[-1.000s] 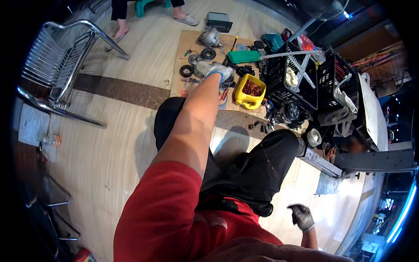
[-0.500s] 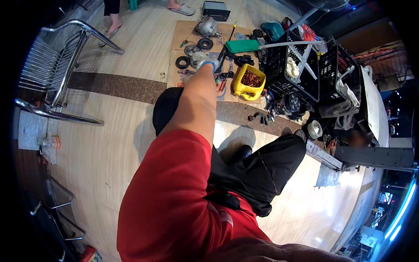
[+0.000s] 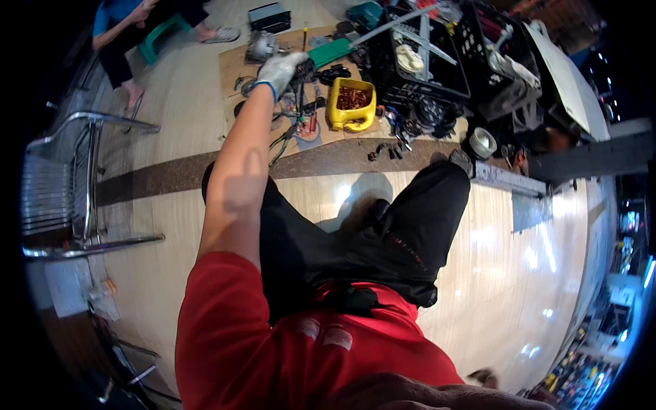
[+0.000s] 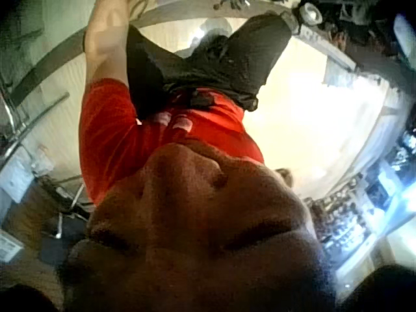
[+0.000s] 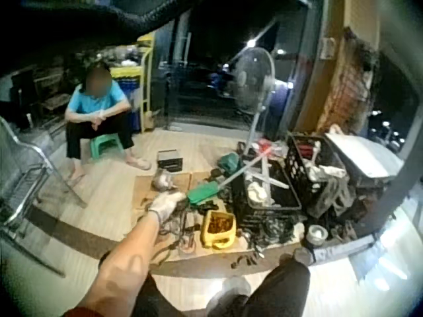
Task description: The person disassembles a motor component by hand while wearing gloves, using a screwdriver to pry and remove small parts from the assembly on a floor workspace.
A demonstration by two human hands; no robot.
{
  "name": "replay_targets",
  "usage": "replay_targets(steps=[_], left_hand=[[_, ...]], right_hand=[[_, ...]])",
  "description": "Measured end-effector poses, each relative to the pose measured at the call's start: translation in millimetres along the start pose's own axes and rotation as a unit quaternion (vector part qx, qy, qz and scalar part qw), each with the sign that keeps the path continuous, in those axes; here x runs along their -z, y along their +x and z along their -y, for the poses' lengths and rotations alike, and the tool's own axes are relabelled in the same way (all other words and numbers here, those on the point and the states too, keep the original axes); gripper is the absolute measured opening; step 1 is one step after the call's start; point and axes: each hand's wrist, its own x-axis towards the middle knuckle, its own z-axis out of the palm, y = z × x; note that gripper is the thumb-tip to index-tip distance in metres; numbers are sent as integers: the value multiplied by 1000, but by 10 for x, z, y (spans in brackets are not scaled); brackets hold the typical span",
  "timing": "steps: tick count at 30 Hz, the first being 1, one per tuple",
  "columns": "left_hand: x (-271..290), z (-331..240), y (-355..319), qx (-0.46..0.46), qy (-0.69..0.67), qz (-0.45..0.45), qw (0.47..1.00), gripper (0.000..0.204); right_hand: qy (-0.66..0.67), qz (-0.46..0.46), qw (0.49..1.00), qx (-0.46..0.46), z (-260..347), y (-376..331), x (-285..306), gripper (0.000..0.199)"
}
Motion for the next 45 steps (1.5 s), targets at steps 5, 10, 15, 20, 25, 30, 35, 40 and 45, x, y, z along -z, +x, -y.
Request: replay_targets(steps=[5,10,15,20,25,30,35,40,45], left_hand=[[99,-706,-679,-128,-105,-27,986,53],[114,-594,-1112,-26,108,-115,987,62],[-252,-86,-1410,16,150,-73,986,76],[56,895,-1211,67,231,-32,970,62],[14,795,-1418,-104,423,20,900,32],[-460,-72,-1672,16,61,-64,996,62],[-602,-182,-1504,36,-50,-73,995,57],[-564,-240,-1531,-41,18,-109,993,53],[-525,54,-1426,-11,-34,-89,995,51]], right_hand=[[225,-383,876,189,733,958,1596,37],[458,-404,666,429,3680,-905,4184,39],[151,-290,701,634,5718,-1791,4884,57],[143,-183,666,709,6781,-2039,4921,58],[152,-186,673,699,7061,-1741,4665,63],[137,-222,583,770,7307,-1476,4542,48],[301,128,629,705,7348,-1461,4507,27],[210,98,719,655,7333,-1555,4505,26],[57,-308,416,854,7388,-1321,4261,32]])
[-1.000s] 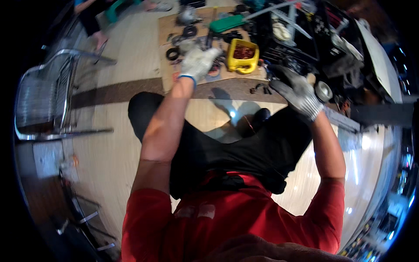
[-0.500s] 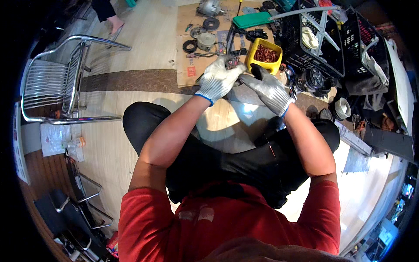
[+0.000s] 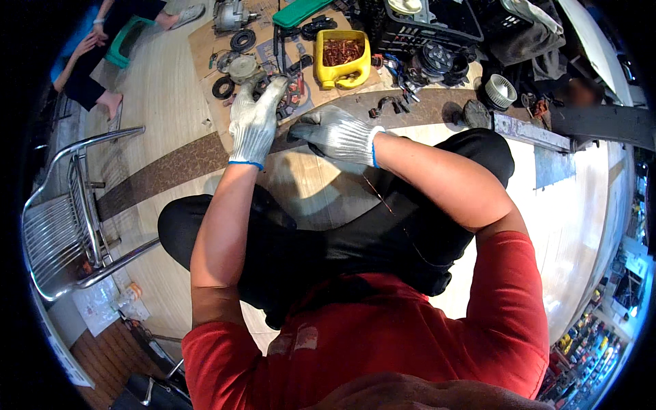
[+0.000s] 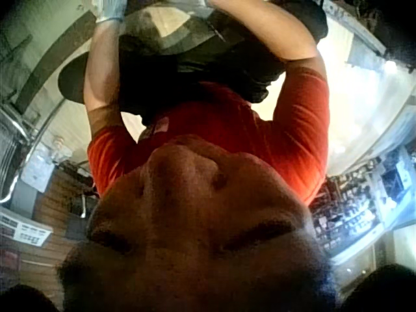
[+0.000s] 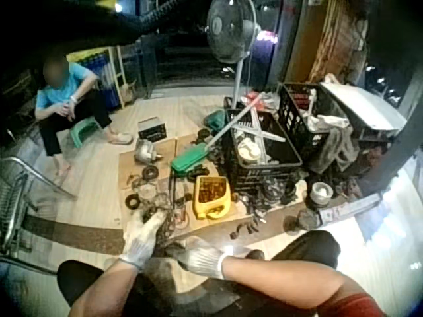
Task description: The person disassembles a motor component by hand while wearing gloves, using a screwdriver to pry and remove small parts from the assembly on a floor workspace.
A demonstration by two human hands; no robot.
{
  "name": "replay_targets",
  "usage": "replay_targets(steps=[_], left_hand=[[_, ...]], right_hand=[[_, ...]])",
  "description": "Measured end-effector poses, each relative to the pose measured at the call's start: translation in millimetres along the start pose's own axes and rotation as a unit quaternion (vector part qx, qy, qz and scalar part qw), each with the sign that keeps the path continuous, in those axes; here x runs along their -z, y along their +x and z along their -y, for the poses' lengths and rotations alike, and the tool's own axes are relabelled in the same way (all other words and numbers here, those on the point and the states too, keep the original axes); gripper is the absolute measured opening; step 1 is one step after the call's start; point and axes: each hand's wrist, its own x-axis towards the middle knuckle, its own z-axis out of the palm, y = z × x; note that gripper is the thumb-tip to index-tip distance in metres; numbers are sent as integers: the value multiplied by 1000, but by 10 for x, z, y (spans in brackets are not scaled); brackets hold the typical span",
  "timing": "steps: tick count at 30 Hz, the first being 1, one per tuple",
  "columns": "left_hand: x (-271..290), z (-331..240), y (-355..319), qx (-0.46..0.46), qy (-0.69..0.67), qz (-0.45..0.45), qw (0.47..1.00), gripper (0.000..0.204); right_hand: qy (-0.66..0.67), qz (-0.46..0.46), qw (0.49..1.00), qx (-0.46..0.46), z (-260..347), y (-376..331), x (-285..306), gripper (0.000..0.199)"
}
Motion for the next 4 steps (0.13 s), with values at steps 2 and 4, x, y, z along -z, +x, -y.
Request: replay_targets(steps=[2,4], left_hand=[[-32,21,-1,-15,-54,5,998,52],[41,129,55,-35,-51,-1,998,57]], right_hand=[[41,-50,998,11,24,-14,47,32],[45,44,992,-107,32,1,37,44]])
